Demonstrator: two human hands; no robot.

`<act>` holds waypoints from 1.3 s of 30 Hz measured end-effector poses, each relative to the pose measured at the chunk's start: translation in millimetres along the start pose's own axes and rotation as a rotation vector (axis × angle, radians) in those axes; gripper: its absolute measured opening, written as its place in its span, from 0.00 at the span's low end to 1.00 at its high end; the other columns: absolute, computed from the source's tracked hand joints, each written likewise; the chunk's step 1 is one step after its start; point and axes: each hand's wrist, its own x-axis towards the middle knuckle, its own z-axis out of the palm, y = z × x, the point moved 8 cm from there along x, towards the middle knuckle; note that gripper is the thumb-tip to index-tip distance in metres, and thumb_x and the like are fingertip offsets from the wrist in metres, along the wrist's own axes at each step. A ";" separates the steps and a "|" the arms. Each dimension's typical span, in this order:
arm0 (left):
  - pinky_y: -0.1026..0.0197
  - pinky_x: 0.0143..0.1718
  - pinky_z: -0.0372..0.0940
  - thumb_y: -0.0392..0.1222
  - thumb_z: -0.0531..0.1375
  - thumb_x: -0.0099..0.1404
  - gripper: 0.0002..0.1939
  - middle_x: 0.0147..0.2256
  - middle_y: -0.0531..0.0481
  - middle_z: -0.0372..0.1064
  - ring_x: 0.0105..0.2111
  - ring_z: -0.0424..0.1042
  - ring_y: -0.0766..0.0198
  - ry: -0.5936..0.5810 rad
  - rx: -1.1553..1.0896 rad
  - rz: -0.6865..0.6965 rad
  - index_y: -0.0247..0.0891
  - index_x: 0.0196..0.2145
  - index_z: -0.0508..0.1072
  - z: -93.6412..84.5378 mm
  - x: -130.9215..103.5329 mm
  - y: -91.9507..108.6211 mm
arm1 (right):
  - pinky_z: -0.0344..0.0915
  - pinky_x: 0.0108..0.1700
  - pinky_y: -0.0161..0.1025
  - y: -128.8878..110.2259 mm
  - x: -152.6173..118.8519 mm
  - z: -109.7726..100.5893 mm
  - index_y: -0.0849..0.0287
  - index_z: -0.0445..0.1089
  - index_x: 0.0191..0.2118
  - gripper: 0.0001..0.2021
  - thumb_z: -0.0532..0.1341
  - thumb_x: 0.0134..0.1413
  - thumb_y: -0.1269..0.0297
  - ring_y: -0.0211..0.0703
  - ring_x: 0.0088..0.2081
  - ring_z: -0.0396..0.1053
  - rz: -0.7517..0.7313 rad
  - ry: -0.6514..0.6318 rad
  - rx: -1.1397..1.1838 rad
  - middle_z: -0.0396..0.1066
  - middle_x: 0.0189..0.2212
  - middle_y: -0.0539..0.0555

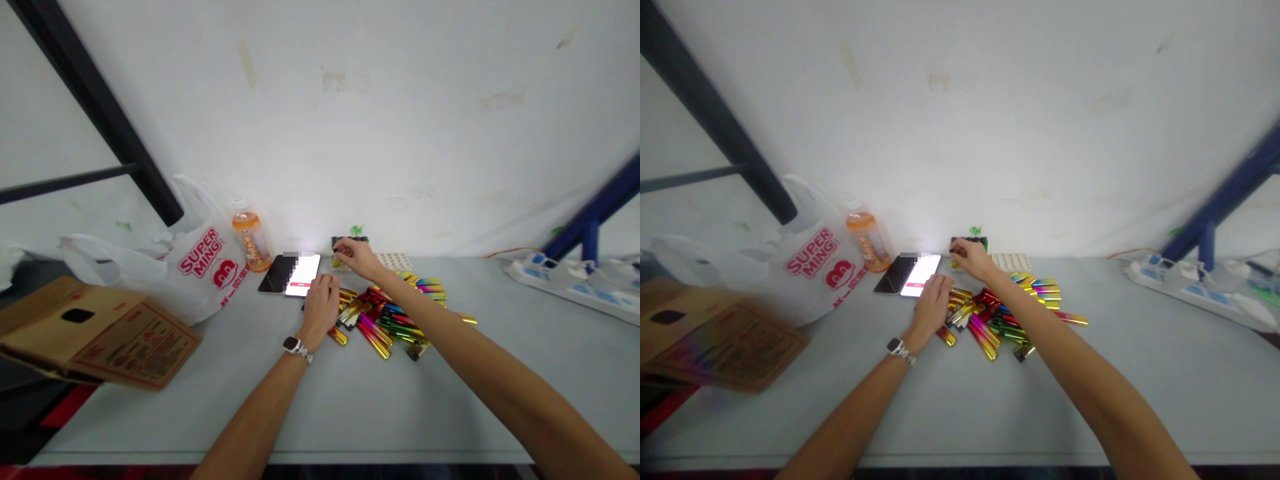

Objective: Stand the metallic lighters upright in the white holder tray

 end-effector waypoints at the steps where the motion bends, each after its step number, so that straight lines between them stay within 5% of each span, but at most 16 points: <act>1: 0.51 0.48 0.63 0.46 0.43 0.74 0.17 0.37 0.46 0.67 0.42 0.67 0.56 0.003 -0.011 0.000 0.40 0.34 0.67 -0.5 -0.2 0.0 | 0.65 0.35 0.35 -0.4 0.8 0.7 0.60 0.72 0.41 0.08 0.61 0.55 0.66 0.37 0.29 0.68 0.006 -0.006 -0.001 0.74 0.32 0.52; 23: 0.51 0.50 0.63 0.38 0.39 0.73 0.18 0.38 0.44 0.67 0.43 0.66 0.55 -0.041 0.026 0.069 0.39 0.37 0.68 -1.0 -2.8 5.0 | 0.63 0.37 0.35 -2.5 8.1 2.3 0.62 0.75 0.38 0.06 0.61 0.55 0.69 0.37 0.29 0.66 -0.035 -0.029 -0.066 0.72 0.30 0.52; 29: 0.51 0.50 0.64 0.38 0.39 0.72 0.19 0.39 0.44 0.68 0.44 0.67 0.56 -0.003 -0.078 0.014 0.39 0.39 0.69 -3.3 -3.8 -1.3 | 0.63 0.44 0.39 -7.8 -5.0 -3.2 0.60 0.77 0.46 0.13 0.59 0.62 0.63 0.41 0.37 0.66 -0.055 0.007 -0.340 0.64 0.38 0.56; 35: 0.51 0.53 0.63 0.43 0.37 0.74 0.21 0.40 0.44 0.69 0.46 0.68 0.58 0.043 -0.238 -0.076 0.39 0.40 0.67 -3.2 -3.9 -8.9 | 0.63 0.45 0.40 -15.7 -22.3 -4.0 0.57 0.67 0.60 0.20 0.55 0.63 0.65 0.44 0.39 0.67 -0.025 -0.079 -0.420 0.63 0.42 0.57; 39: 0.53 0.53 0.64 0.47 0.36 0.74 0.22 0.42 0.44 0.69 0.47 0.69 0.59 0.061 -0.320 -0.101 0.39 0.41 0.68 -3.4 -3.4 -8.8 | 0.63 0.47 0.40 -26.0 -39.7 -3.5 0.59 0.69 0.55 0.18 0.56 0.59 0.70 0.44 0.40 0.67 -0.057 -0.129 -0.408 0.65 0.44 0.57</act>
